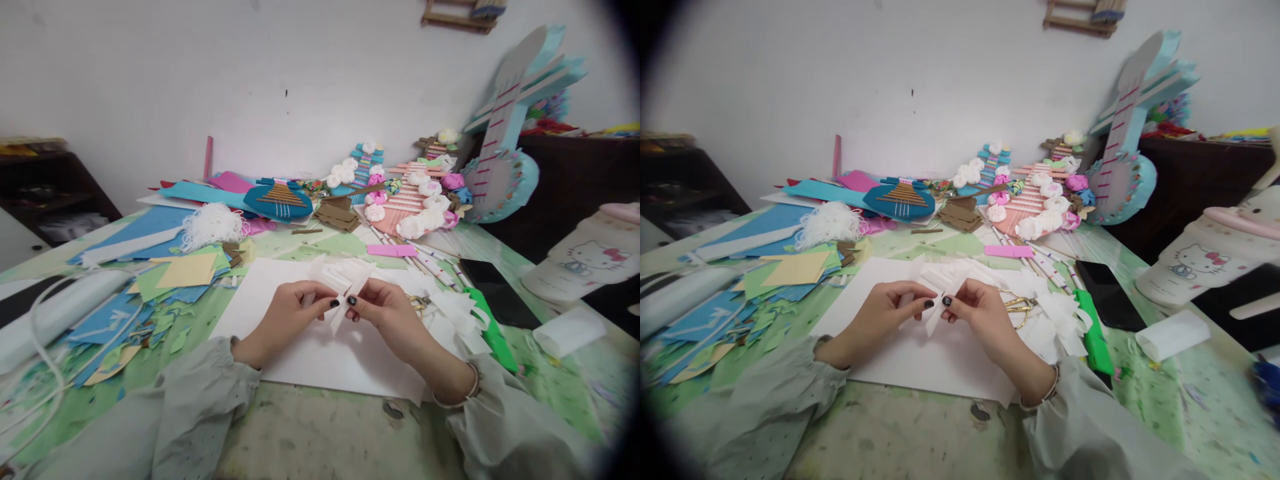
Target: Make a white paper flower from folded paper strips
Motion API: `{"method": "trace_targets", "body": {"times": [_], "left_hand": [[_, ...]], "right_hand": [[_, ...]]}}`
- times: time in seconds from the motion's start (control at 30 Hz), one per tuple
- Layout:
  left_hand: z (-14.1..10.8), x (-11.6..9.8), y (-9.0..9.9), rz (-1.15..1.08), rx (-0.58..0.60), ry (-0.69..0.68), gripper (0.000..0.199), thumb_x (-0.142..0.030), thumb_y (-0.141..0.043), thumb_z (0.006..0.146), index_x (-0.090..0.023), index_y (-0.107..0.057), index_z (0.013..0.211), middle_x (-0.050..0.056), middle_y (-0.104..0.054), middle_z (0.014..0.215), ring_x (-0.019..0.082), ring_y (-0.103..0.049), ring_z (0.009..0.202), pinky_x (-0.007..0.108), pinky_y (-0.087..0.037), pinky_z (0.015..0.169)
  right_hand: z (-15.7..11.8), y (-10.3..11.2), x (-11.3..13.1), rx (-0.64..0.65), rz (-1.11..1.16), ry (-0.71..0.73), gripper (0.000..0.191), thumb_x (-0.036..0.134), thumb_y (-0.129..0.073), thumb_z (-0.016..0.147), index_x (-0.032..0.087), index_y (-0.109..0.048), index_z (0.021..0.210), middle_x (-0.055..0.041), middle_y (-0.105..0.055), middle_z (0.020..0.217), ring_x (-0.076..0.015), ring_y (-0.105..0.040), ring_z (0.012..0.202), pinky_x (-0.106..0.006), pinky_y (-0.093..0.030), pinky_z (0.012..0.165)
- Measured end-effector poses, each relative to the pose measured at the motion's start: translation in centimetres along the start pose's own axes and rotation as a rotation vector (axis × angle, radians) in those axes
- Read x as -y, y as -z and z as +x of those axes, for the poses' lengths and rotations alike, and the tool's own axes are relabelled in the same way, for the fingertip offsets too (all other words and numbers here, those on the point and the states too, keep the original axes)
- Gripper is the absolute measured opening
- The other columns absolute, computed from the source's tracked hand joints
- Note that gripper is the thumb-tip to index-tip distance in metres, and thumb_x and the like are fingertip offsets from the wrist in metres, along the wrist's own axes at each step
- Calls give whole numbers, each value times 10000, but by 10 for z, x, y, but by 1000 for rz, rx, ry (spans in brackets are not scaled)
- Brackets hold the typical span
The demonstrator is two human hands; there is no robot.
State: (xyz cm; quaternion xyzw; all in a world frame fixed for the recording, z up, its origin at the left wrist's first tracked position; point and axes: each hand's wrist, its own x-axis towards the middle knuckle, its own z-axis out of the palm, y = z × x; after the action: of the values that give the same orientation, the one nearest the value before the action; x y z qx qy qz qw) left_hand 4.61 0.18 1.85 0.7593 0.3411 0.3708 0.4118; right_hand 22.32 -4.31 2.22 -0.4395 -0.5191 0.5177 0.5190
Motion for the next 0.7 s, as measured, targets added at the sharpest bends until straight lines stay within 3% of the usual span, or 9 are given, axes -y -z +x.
{"method": "trace_targets", "body": {"times": [0.13, 0.3, 0.5, 0.7], "left_hand": [[-2, -1, -4, 253, 39, -199, 183, -303, -571, 811, -191, -716, 805, 23, -643, 665, 105, -499, 567, 218, -366, 563], [-3, 1, -6, 387, 27, -267, 180, -266, -535, 835, -189, -692, 795, 7, -603, 632, 99, -488, 556, 209, -344, 544], [-3, 6, 3, 623, 48, -359, 229, -238, -436, 891, -161, -638, 814, 26, -552, 683, 121, -495, 617, 223, -352, 580], [0, 4, 15, 901, 207, -403, 250, -247, -409, 911, -148, -623, 828, 44, -529, 739, 150, -491, 682, 245, -346, 602]], "right_hand": [[-1, -2, -3, 16, 88, -20, 264, 373, -748, 635, 157, -615, 708, -13, -628, 654, -119, -571, 590, -262, -474, 591], [0, -2, -4, 5, 36, 24, 242, 358, -727, 659, 157, -621, 741, -21, -629, 699, -125, -570, 639, -270, -473, 634], [6, 10, -4, -103, -165, 136, 508, 250, -723, 643, 223, -517, 1107, -5, -627, 800, -143, -609, 720, -264, -491, 654], [9, 20, -11, -47, -614, 311, 186, 129, -646, 696, 207, -685, 861, -34, -660, 831, -163, -613, 778, -297, -483, 708]]}}
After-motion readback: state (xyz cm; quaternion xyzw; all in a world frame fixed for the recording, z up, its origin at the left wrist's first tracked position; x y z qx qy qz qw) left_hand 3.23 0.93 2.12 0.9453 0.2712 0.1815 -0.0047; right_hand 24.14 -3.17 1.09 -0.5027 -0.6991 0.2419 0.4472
